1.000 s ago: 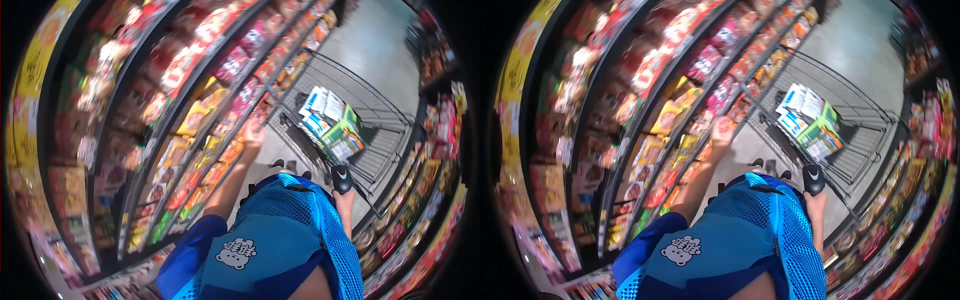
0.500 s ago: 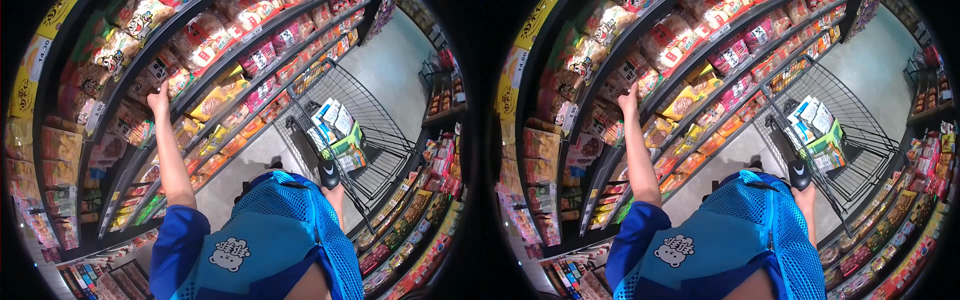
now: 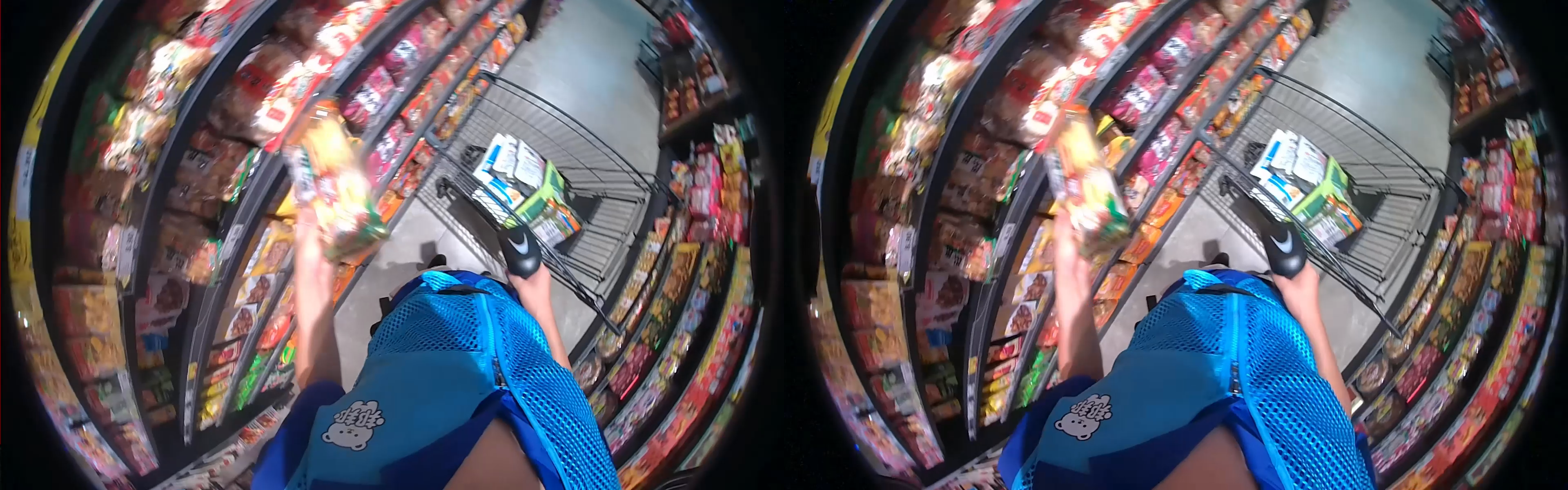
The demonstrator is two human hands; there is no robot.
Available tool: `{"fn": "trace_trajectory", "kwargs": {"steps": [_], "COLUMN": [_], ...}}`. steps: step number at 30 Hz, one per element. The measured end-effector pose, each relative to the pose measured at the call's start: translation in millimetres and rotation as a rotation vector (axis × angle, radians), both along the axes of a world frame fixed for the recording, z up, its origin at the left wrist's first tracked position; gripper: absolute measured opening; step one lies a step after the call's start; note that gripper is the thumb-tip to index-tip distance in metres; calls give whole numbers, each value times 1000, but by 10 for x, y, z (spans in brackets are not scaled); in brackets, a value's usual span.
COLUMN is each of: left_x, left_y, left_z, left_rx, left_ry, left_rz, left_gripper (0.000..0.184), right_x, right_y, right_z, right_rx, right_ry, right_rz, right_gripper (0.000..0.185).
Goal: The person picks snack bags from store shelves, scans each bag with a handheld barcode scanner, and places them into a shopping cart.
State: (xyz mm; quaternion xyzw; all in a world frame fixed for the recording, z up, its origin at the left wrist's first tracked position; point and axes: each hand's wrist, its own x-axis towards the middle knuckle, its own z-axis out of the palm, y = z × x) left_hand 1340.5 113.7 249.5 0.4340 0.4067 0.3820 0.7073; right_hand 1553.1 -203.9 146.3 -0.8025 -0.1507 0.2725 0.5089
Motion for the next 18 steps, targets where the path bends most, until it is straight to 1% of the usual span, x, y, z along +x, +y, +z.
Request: {"fn": "trace_trajectory", "kwargs": {"steps": [1,2,3,4,5,6,8,10,11,13,14,15,16,18], "left_x": [168,314,441,577,732,924,1010,1198,1253,1288,1187,1184,1181,1253], "left_y": [-201,-364,-473,-571,-716,-914,-969,-1161,-1191,-1225,-1232,-1225,-1218,-1193], "left_z": [-107,-218,-334,-417,-361,-6,-348,-488,-631,-539,-447,-333,-220,-82], "left_rx": [-45,-93,-123,-150,-300,-334,-205,46,4,103,246,215,184,-240], "left_ry": [-43,-86,-144,-203,-209,-241,-47,-134,-202,-91,86,87,90,-248], "left_rz": [-75,-148,-248,-347,-345,-409,-500,-558,-502,-513,-576,-634,-692,-779], "left_gripper": [55,52,55,59,61,59,56,39,37,35,35,36,36,38], "right_x": [44,66,79,88,107,100,54,31,58,63,75,99,98,111], "right_y": [36,119,246,331,384,464,490,456,437,411,390,350,328,285], "right_z": [-17,121,427,558,682,931,934,962,1044,1110,1078,924,936,1012], "right_rx": [47,59,99,186,326,445,611,722,551,505,457,390,347,313], "right_ry": [21,50,51,57,173,220,229,150,76,48,11,-56,-76,-71], "right_rz": [1,1,4,11,54,79,-4,-24,17,37,63,108,123,152], "right_gripper": [40,39,39,38,37,39,44,50,51,53,53,56,58,59]}}
